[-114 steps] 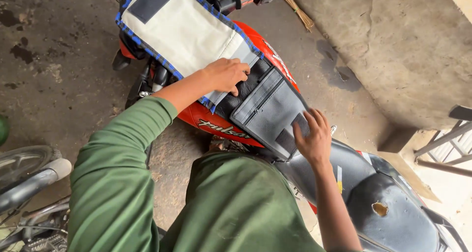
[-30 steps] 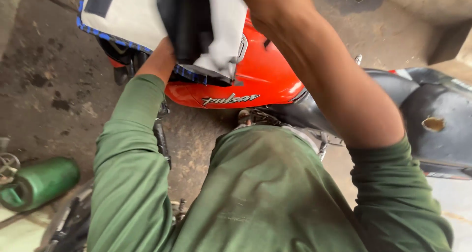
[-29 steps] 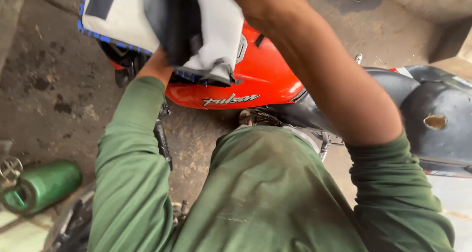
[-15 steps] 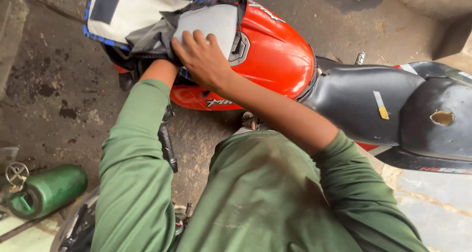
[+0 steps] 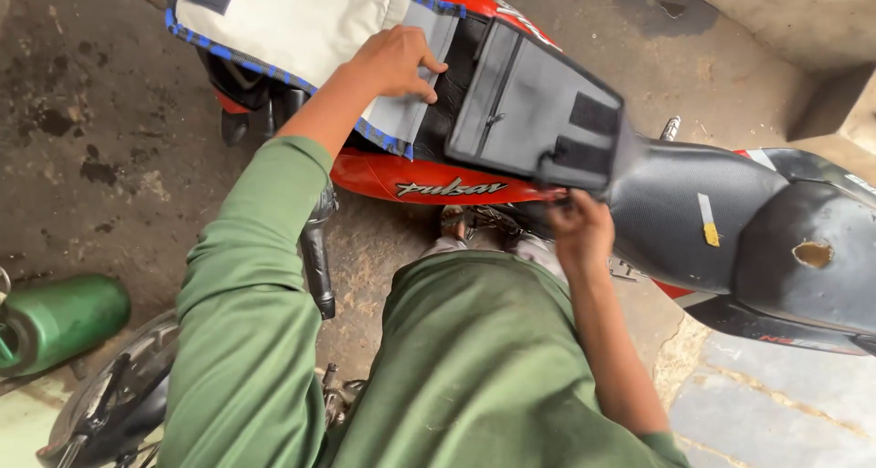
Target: Installing and adjusting a protective tank bag and cover on a motorcycle.
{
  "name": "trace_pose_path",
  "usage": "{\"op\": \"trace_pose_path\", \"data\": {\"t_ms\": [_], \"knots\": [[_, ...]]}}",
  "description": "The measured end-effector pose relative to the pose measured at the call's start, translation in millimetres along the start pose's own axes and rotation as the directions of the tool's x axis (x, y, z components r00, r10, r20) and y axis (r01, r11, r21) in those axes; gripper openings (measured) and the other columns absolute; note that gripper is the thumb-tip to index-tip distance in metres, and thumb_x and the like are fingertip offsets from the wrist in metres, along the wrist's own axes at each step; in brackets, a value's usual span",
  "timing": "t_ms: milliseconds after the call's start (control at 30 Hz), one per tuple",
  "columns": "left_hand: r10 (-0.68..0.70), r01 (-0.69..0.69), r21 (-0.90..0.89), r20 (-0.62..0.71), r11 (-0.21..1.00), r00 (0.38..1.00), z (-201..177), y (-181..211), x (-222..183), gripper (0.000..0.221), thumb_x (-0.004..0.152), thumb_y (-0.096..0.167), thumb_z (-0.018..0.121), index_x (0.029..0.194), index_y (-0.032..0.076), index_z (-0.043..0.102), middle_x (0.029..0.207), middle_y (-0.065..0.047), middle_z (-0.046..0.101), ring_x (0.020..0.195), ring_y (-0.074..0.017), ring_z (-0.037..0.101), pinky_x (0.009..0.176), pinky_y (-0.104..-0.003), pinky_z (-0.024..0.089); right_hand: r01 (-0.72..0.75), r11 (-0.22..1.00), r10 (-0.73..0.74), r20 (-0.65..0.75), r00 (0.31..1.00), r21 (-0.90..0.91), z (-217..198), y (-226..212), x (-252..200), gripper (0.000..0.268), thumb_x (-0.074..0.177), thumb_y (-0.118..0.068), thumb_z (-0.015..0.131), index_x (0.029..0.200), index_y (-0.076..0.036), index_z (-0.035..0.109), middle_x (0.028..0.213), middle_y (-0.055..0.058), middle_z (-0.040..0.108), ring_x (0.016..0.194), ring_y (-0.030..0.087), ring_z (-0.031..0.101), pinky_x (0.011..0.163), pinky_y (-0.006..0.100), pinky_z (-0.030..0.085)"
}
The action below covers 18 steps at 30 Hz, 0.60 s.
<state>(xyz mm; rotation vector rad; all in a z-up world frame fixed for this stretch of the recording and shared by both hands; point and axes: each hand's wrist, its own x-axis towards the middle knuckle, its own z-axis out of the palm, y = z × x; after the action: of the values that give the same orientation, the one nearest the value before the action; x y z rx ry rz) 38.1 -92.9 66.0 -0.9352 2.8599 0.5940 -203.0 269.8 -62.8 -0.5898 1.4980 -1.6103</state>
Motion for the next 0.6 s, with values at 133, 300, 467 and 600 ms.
{"op": "trace_pose_path", "data": {"t_ms": [133,300,467,600], "knots": [[0.019,-0.018,-0.059,0.014,0.998,1.0,2,-4,2,0.054,0.066,0.043,0.093,0.115,0.025,0.08,0.11,-0.009,0.067,0.108,-0.0322,0.064,0.092,-0.046,0.052,-0.22,0.695,0.338,-0.041,0.94,0.685,4,-79,-8,0.028,0.101,-0.028,0.065,0.121,-0.009,0.059,0.114,0.009,0.069,0.108,0.026,0.067,0.103,0.054,0.049],[0.096,-0.098,-0.055,-0.039,0.994,0.995,13,-17,4,0.052,0.069,0.047,0.091,0.116,0.026,0.081,0.11,-0.014,0.067,0.108,-0.0362,0.063,0.09,-0.048,0.052,-0.166,0.63,0.463,-0.196,0.865,0.758,-47,-69,37,0.046,0.094,-0.041,0.062,0.12,-0.002,0.063,0.112,0.011,0.076,0.108,0.027,0.07,0.104,0.045,0.049],[0.124,-0.124,-0.012,-0.028,0.992,0.992,13,-21,6,0.053,0.068,0.049,0.09,0.116,0.027,0.081,0.111,-0.013,0.068,0.106,-0.035,0.065,0.09,-0.047,0.053,0.044,0.848,0.123,-0.278,0.953,0.528,-84,-84,36,0.017,0.099,-0.012,0.066,0.114,-0.006,0.063,0.108,0.007,0.073,0.103,0.022,0.071,0.099,0.04,0.056],[0.114,-0.113,0.012,-0.036,0.993,0.993,12,-21,5,0.051,0.069,0.05,0.089,0.115,0.028,0.081,0.113,-0.009,0.069,0.106,-0.0324,0.065,0.089,-0.046,0.053,-0.317,0.88,0.417,-0.254,0.873,0.353,-87,-36,39,0.008,0.095,-0.016,0.064,0.089,-0.01,0.063,0.078,0.005,0.066,0.064,0.018,0.062,0.057,0.036,0.049]]}}
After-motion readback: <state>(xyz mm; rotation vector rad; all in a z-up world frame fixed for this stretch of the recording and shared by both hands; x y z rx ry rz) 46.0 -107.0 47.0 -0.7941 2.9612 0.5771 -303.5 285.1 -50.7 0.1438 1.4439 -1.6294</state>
